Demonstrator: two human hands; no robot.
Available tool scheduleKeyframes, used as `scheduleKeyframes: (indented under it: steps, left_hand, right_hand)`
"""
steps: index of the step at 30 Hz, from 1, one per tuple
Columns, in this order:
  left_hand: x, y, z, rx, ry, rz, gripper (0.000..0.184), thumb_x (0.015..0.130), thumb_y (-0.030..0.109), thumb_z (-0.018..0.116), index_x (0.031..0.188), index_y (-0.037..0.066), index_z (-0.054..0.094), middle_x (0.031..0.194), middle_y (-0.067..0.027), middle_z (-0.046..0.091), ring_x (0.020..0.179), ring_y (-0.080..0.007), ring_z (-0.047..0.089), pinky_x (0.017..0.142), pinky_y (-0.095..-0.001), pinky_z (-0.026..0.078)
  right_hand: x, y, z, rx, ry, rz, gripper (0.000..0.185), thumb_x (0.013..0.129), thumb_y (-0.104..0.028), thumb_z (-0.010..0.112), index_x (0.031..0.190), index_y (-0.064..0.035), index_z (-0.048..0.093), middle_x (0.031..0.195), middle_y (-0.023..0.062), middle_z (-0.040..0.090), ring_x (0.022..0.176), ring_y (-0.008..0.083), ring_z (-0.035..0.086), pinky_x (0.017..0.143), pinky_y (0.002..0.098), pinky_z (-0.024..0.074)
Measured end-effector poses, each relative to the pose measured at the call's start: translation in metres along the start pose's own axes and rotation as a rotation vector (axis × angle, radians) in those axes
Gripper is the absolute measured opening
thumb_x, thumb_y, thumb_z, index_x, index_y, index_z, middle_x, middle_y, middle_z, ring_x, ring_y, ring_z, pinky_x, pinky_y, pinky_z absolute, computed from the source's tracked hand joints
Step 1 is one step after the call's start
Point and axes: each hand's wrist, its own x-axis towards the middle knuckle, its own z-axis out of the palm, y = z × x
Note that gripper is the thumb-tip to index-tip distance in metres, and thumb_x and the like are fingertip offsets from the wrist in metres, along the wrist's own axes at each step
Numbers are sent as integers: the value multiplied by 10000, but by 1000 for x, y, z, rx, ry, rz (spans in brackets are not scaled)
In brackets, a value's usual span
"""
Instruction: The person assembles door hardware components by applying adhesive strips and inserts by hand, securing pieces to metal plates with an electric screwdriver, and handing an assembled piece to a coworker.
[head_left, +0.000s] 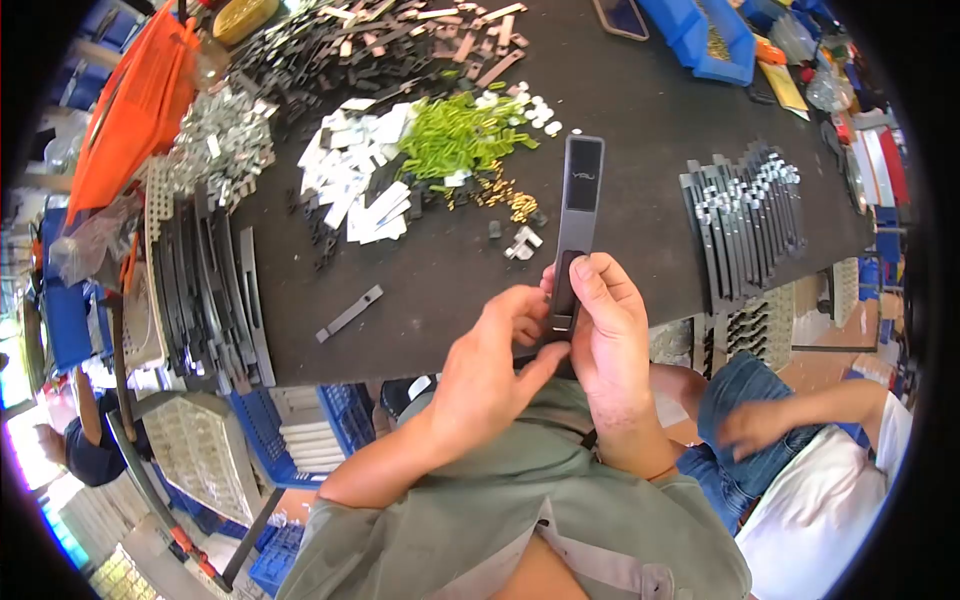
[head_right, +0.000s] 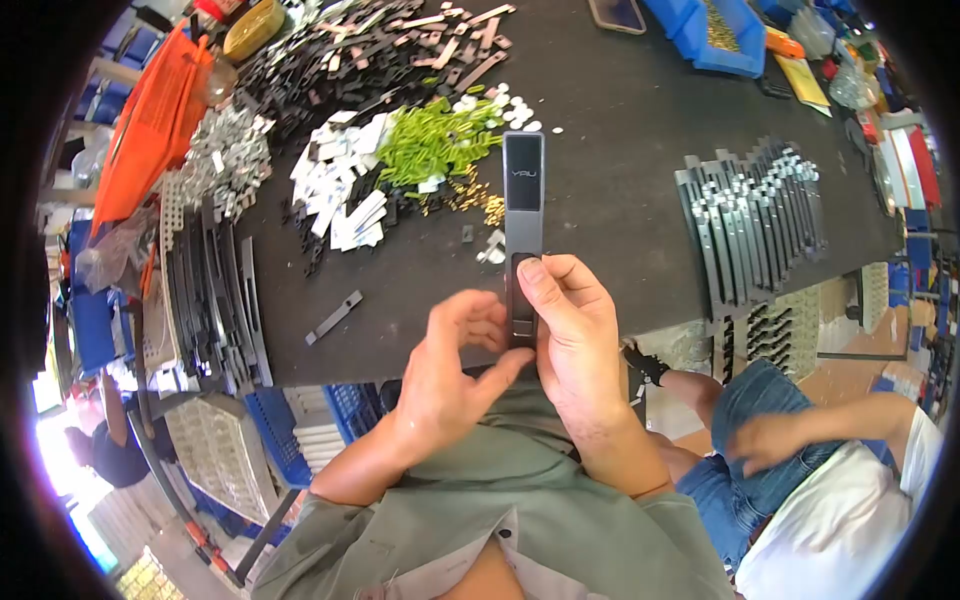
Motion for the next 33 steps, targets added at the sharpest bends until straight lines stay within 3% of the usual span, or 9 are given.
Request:
scheduleKeyframes:
  steps: [7, 9, 10, 11, 14, 17, 21, 25, 33]
  left_hand:
    - [-16, -2, -18, -135, 58, -82, 542, 843, -27, 748, 1281, -20, 429, 1018, -127, 655, 880, -185, 673, 780, -331, 551]
    - [-18, -2, -26, -435, -127, -163, 489, 874, -24, 723, 1278, -31, 447, 998, -97, 650, 899, -151, 656, 806, -324, 544]
    - [-20, -1, -28, -582, -174, -209, 440, 910, 38, 704, 1274, -17, 463, 1009, -135, 674, 884, -210, 683, 834, -360, 557]
    - [-21, 0, -28, -585, -170, -206, 440, 910, 38, 704, 1274, -17, 463, 1009, -135, 674, 884, -210, 683, 834, -360, 557]
    - [-24, 4, -24, -412, -61, -152, 446, 909, 90, 732, 1289, 20, 509, 1050, -139, 671, 867, -223, 680, 813, -361, 568]
    - [-22, -4, -24, -163, -155, 9, 490, 882, 114, 762, 1300, 38, 520, 1058, -134, 657, 832, -249, 671, 765, -367, 571]
    - [-21, 5, -23, -141, -146, -112, 504, 846, 130, 786, 1284, 47, 552, 1063, -126, 639, 808, -256, 654, 731, -365, 565]
    - [-21, 13, -17, -151, -132, -86, 519, 834, 118, 785, 1293, 52, 553, 1049, -122, 638, 815, -249, 664, 724, -370, 564]
    - [-28, 9, -5, -21, -97, 79, 316, 762, 61, 824, 1017, 18, 644, 1059, -146, 657, 830, -252, 716, 654, -359, 581]
  right_hand:
    - [-13, 10, 1, 58, -250, 123, 233, 996, -145, 654, 1157, 11, 591, 1215, 135, 668, 1116, 200, 633, 961, 385, 514]
    - [-11, 10, -7, 18, -357, 65, 365, 965, -159, 698, 1249, 30, 570, 1222, 133, 666, 1128, 214, 636, 994, 391, 505]
    - [-12, 7, -3, 83, -361, 94, 488, 919, -144, 751, 1326, 38, 552, 1216, 123, 671, 1115, 216, 646, 1003, 374, 505]
    - [-11, 7, -6, 79, -364, 94, 488, 919, -144, 751, 1326, 38, 552, 1216, 123, 671, 1115, 216, 646, 1003, 374, 505]
    - [-10, 4, -20, -96, -292, 65, 447, 865, -20, 776, 1282, 35, 623, 1159, 104, 701, 1040, 173, 665, 955, 332, 530]
    - [-13, 7, -20, -132, -255, 4, 413, 863, 10, 767, 1259, 22, 648, 1151, 102, 706, 1007, 148, 666, 919, 315, 543]
    - [-19, 10, -13, -176, -247, 45, 394, 881, -11, 760, 1259, 20, 651, 1132, 84, 707, 986, 132, 655, 878, 306, 546]
    - [-16, 7, -21, -83, -253, 48, 398, 902, -44, 750, 1275, 38, 637, 1088, 68, 710, 975, 126, 652, 892, 299, 532]
    - [-16, 6, -29, 50, -219, -4, 460, 896, -188, 779, 1269, 38, 632, 1133, 107, 711, 983, 183, 672, 912, 334, 536]
